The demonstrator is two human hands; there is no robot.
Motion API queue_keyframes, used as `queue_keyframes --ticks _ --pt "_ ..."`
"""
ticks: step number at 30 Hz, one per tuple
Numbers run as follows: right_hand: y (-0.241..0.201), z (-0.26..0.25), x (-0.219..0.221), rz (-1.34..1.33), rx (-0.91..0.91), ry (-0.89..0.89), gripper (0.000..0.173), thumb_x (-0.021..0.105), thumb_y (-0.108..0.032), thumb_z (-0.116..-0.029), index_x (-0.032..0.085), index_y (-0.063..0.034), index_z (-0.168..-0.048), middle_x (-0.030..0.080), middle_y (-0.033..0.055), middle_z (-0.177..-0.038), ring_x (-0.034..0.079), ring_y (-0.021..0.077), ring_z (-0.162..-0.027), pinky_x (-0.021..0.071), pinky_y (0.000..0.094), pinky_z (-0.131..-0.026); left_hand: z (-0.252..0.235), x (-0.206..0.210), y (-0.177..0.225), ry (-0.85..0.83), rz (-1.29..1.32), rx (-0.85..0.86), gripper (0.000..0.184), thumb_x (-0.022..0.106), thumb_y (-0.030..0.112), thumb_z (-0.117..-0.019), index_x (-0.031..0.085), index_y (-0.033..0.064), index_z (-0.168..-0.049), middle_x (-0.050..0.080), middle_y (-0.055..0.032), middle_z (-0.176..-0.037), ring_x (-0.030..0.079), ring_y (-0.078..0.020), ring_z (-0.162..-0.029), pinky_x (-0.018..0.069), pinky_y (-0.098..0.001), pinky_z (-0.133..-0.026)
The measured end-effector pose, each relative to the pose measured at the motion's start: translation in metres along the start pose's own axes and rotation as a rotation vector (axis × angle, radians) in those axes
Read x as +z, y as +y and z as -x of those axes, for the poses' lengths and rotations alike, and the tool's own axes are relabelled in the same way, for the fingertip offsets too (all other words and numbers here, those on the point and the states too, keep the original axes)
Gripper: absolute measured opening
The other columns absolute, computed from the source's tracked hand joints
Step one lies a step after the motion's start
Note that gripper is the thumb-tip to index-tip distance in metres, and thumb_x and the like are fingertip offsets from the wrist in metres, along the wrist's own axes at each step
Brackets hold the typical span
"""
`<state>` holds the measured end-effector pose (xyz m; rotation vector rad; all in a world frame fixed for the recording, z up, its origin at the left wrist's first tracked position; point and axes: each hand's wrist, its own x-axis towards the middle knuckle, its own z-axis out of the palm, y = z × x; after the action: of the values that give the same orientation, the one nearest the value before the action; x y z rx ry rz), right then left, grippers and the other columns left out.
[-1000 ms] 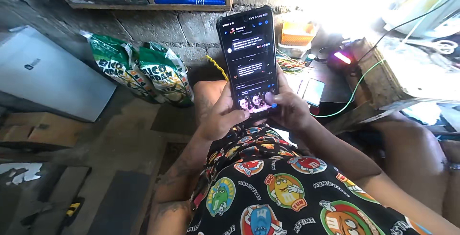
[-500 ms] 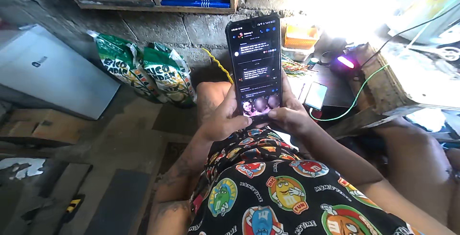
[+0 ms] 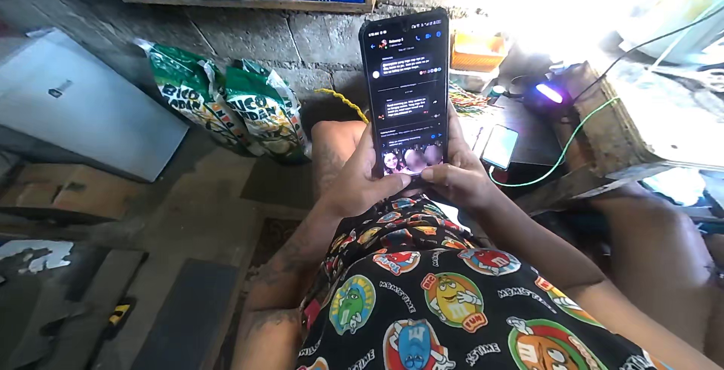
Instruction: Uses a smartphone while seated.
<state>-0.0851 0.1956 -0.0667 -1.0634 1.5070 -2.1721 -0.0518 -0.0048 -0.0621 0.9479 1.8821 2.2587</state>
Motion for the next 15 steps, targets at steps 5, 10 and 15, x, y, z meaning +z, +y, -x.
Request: queue_keyframes --ticks 5,10,15 --pt "0.0001 0.0005 -0.0005 -0.048 -0.003 -0.017 0.104 0.058 0.001 -0.0824 -0.004 -0.0302 -0.16 0.056 0.0029 -0.134 0.069 0.015 -0.102 0.0644 0.0324 -0.069 -0.001 -0.0058 -0.0068 -0.089 0.103 0.079 0.067 0.056 0.0 -0.0891 0.022 0.0097 -0.146 0.06 0.0054 -0.123 0.064 -0.0044 -0.108 0.0576 -0.0257 -0.091" --pt "0.0012 0.0 -0.0009 -0.008 0.003 0.005 0.103 0.054 0.003 -0.0804 -0.003 -0.028 -0.161 0.055 0.0021 -0.135 0.068 0.0136 -0.105 0.0639 0.0322 -0.072 -0.0018 -0.0037 -0.0058 -0.042 0.118 0.049 0.062 0.05 -0.001 -0.0909 0.024 0.0113 -0.146 0.06 0.0055 -0.122 0.065 -0.0044 -0.105 0.0584 -0.0249 -0.088" --pt "0.0033 0.0012 -0.0016 -0.014 0.002 0.017 0.102 0.054 0.002 -0.0833 -0.005 -0.0279 -0.161 0.053 0.0019 -0.139 0.066 0.0141 -0.111 0.0635 0.0338 -0.077 -0.0017 -0.0006 -0.0036 0.009 0.098 0.029 0.061 0.044 -0.003 -0.092 0.026 0.0123 -0.149 0.06 0.0026 -0.121 0.066 -0.0054 -0.102 0.0589 -0.0247 -0.085"
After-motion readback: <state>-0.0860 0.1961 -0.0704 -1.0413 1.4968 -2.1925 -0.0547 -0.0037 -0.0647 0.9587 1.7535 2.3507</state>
